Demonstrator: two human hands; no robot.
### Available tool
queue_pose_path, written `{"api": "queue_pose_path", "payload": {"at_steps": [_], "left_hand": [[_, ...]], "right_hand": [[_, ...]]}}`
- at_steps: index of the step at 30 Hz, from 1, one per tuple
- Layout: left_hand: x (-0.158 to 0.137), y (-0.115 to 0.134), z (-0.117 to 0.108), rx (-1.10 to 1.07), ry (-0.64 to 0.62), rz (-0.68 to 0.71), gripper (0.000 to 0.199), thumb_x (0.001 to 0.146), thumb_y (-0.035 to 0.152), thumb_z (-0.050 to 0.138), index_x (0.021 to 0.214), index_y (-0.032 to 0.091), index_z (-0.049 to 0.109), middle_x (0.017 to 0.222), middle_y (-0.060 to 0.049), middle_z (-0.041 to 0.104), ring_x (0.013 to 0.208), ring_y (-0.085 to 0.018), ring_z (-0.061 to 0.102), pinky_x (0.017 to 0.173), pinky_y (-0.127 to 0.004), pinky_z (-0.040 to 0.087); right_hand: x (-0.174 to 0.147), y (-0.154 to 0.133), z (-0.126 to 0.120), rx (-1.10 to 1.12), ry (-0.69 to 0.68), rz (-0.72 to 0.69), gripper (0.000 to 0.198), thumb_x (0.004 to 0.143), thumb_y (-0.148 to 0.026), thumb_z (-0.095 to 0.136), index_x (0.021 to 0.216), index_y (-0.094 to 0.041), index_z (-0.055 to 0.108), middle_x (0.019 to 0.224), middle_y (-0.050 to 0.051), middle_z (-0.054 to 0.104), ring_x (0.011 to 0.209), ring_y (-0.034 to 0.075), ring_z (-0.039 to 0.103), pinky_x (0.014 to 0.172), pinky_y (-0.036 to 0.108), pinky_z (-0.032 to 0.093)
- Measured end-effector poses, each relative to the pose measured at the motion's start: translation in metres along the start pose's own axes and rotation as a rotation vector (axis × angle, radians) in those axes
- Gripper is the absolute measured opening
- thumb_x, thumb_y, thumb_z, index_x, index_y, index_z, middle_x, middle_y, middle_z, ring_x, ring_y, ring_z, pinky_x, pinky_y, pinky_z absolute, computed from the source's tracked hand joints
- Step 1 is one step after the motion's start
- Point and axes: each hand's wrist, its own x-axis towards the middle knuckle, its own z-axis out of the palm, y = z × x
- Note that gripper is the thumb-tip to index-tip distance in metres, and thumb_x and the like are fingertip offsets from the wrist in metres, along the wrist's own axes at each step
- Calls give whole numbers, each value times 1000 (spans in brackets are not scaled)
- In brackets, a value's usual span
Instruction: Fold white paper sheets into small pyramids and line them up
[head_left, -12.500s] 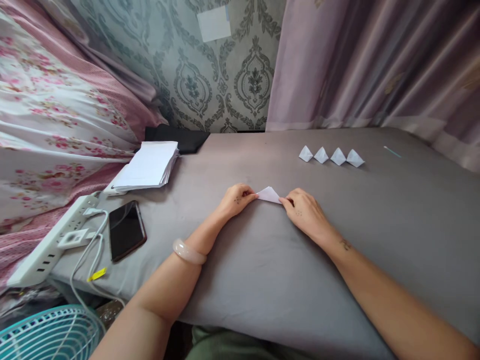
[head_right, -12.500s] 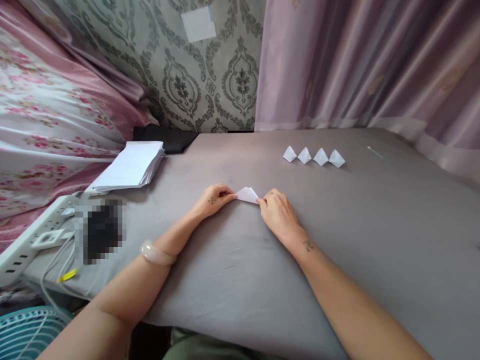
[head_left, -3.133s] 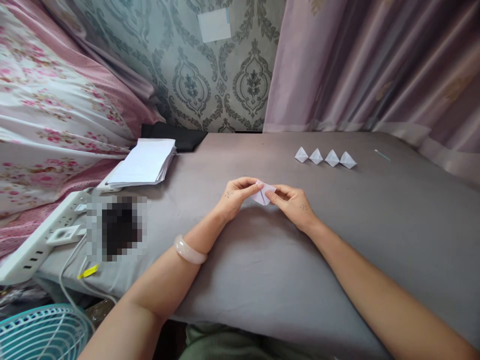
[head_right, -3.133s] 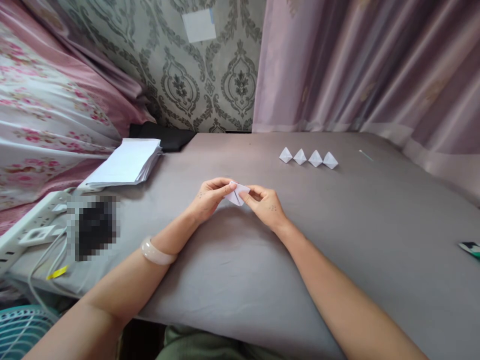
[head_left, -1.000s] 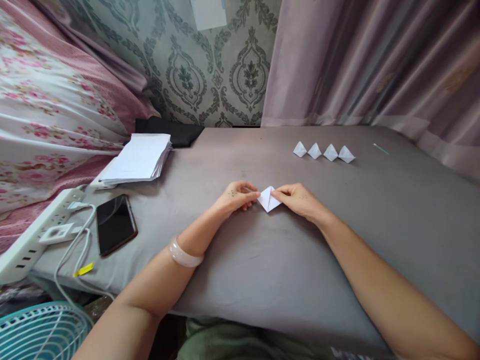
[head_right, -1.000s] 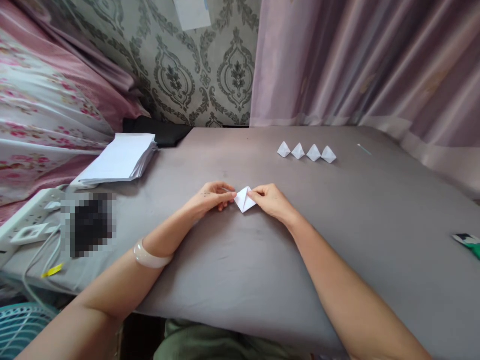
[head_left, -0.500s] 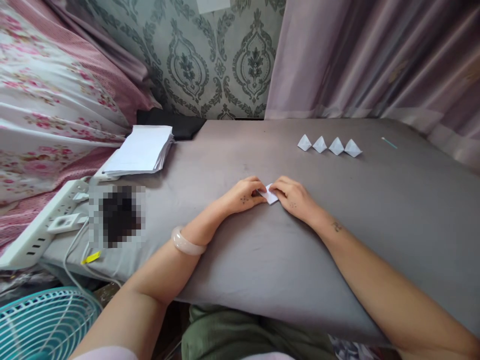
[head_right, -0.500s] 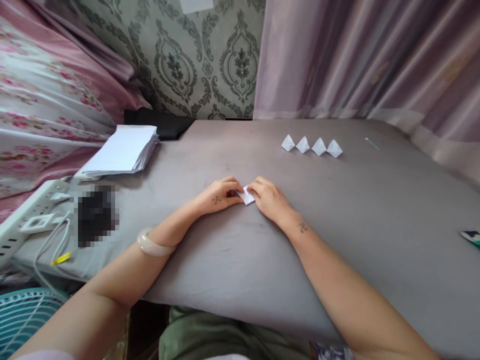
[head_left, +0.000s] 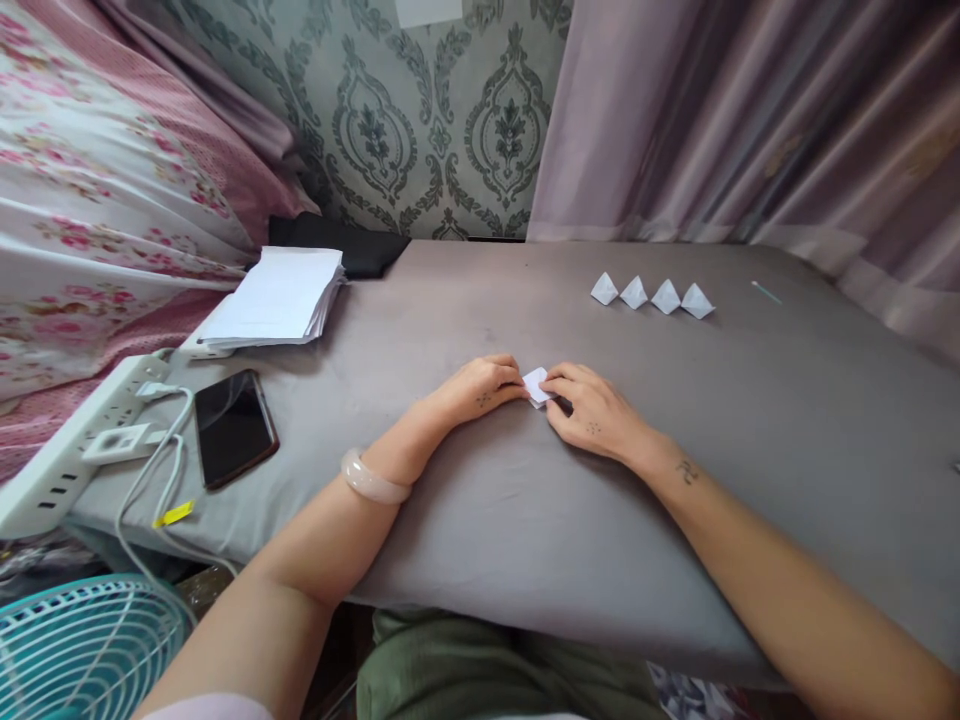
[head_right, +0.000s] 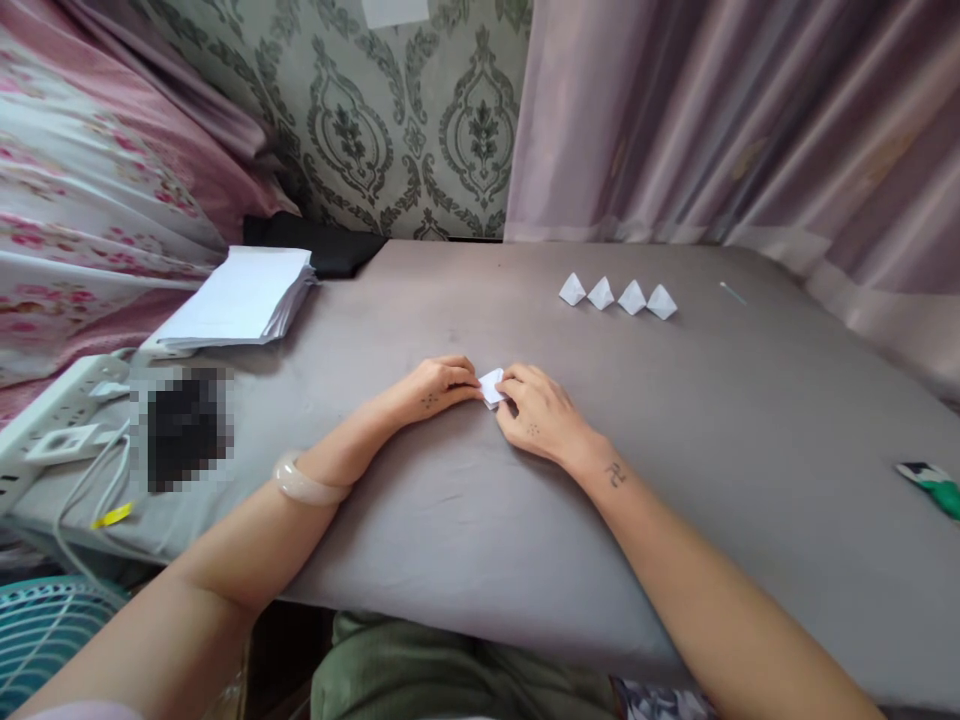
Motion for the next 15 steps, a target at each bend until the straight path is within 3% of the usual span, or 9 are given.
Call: {"api": "queue_pose_path", "payload": {"at_steps": [4,10,15], "left_hand": [[1,3,0,-12,21,-48,33,94,36,47,87,15,71,93,-7,63,79,-13,61,78,-24,45],[4,7,-1,-27,59,-187,23,89,30,54,85,15,71,90,-7,65,76,-13,60,75,-24,45],[7,10,-2,-61,92,-304,16,84,26,60,81,16,72,84,-5,66,72,-13,58,72,-24,45]], "right_hand": [[1,0,8,1,75,53,21,89,-29,51,93,-20,69,99,7,66,94,22,59,81,34,45],[2,-1,8,40,86,211,24,92,-28,49,84,-18,69,95,8,67,89,21,62,78,33,46],[2,5,9,131,93,223,22,91,-24,50,83,-19,70,97,7,67,91,20,62,83,32,45]]}}
